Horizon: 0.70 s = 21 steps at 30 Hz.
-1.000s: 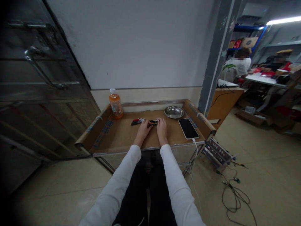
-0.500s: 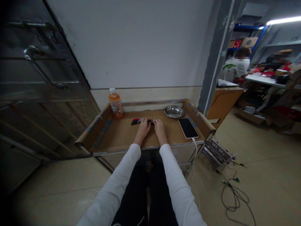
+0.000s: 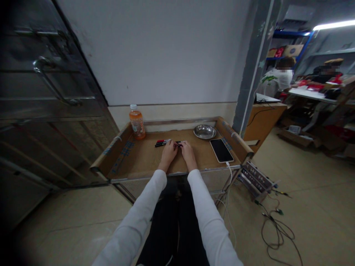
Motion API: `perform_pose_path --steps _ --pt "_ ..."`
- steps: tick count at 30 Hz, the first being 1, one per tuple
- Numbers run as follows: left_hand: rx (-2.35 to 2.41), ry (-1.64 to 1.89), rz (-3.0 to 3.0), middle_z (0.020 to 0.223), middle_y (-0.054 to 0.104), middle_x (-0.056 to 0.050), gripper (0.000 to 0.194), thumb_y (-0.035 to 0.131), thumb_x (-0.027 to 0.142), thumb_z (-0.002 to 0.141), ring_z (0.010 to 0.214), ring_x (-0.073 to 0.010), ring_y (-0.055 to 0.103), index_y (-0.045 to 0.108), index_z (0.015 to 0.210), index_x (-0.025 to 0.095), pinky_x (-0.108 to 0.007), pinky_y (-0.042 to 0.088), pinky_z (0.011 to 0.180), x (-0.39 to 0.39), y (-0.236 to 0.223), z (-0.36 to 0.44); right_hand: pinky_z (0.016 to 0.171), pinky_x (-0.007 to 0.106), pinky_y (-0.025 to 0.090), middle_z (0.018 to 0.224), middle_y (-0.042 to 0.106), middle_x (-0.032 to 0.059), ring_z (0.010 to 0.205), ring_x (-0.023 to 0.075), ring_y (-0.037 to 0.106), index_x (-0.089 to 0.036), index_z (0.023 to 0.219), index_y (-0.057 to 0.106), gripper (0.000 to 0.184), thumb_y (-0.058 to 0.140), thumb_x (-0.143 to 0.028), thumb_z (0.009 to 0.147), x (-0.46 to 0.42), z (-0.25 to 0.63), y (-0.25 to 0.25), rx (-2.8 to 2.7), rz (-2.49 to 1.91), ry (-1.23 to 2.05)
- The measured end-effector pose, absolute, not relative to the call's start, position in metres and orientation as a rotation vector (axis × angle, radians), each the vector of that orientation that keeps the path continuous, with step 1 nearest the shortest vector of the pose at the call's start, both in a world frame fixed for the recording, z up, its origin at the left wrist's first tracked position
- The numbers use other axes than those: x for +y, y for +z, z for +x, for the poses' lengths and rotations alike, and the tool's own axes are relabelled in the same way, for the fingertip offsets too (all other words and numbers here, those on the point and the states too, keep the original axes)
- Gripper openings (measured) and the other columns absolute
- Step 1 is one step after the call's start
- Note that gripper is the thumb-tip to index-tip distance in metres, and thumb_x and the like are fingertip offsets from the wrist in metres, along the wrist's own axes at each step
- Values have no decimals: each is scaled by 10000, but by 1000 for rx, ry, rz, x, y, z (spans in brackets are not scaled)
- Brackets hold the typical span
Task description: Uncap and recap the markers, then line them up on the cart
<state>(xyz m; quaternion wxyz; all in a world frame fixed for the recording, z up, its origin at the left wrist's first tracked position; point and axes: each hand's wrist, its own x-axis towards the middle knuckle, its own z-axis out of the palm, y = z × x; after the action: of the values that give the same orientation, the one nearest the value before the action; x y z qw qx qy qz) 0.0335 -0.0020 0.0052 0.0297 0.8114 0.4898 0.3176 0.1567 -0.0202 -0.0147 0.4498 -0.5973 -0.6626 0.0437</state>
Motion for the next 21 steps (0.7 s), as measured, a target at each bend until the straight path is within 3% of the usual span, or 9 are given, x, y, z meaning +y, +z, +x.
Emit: perform_pose_path --steps 13,21 --pt "1673 840 2561 1049 603 -107 147 520 245 871 1022 -239 574 558 991 168 -342 427 895 -9 10 34 923 323 405 1029 621 89 1003 207 529 -169 1013 645 284 445 -85 830 -28 153 -6 -1660 -1678 -35" --pt "1713 792 2577 1012 617 -115 161 424 220 913 993 -233 589 571 953 166 -333 431 871 -9 12 34 904 335 385 1058 603 95 1030 229 499 -180 1016 630 334 484 -49 746 -34 149 -2 -1740 -1804 -98"
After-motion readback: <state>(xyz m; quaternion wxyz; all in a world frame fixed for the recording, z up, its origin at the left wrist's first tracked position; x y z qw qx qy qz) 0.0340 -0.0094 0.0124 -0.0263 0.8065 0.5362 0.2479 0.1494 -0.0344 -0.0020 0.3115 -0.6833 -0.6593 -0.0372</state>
